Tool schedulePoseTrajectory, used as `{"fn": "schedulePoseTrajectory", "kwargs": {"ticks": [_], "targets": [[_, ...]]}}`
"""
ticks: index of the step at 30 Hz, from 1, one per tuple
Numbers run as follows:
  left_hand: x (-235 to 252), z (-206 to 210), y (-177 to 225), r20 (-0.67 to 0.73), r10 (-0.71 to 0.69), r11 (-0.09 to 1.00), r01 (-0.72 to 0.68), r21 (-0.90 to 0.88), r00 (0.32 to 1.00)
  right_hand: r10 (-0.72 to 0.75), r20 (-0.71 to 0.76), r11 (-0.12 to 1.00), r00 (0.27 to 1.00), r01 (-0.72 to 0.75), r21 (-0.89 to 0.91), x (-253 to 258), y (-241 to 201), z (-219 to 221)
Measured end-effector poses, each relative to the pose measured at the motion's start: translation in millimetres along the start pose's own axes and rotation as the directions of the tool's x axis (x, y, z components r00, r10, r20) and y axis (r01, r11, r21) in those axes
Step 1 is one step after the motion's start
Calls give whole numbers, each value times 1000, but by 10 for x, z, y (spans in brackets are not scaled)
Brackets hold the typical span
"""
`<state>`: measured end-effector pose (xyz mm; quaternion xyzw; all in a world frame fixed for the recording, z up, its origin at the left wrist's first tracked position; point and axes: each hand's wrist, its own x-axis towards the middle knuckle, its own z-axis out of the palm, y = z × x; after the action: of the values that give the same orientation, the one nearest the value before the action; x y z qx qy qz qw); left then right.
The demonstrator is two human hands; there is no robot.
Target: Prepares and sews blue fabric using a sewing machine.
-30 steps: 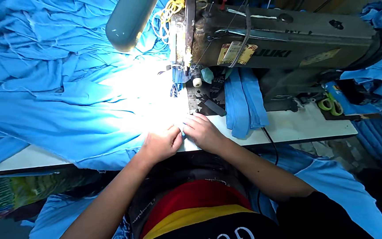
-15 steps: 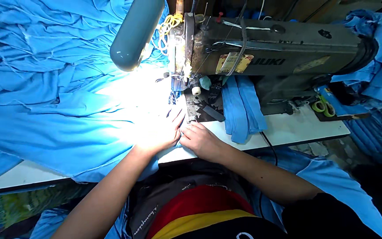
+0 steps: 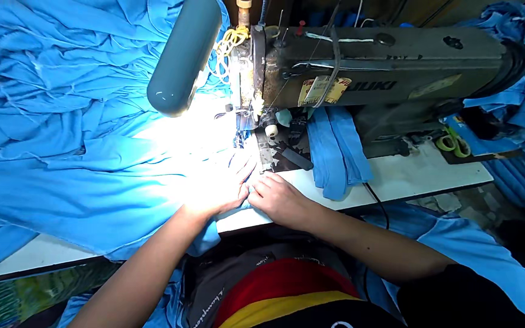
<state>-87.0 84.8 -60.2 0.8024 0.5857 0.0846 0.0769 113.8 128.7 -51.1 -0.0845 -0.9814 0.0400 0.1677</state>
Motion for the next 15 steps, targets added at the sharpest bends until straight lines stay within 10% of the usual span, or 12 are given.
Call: {"fn": "schedulePoseTrajectory", "kwargs": {"ticks": [5,15], "targets": [[-25,136,-66,-332,138,986,-160,-40,933,17,20,1000,1000,-17,-22,32,-31,-20],[43,64,-118,-325,138,983,-169,-70,936,10,-55,999,998,-12,-49,32,51,52]]}}
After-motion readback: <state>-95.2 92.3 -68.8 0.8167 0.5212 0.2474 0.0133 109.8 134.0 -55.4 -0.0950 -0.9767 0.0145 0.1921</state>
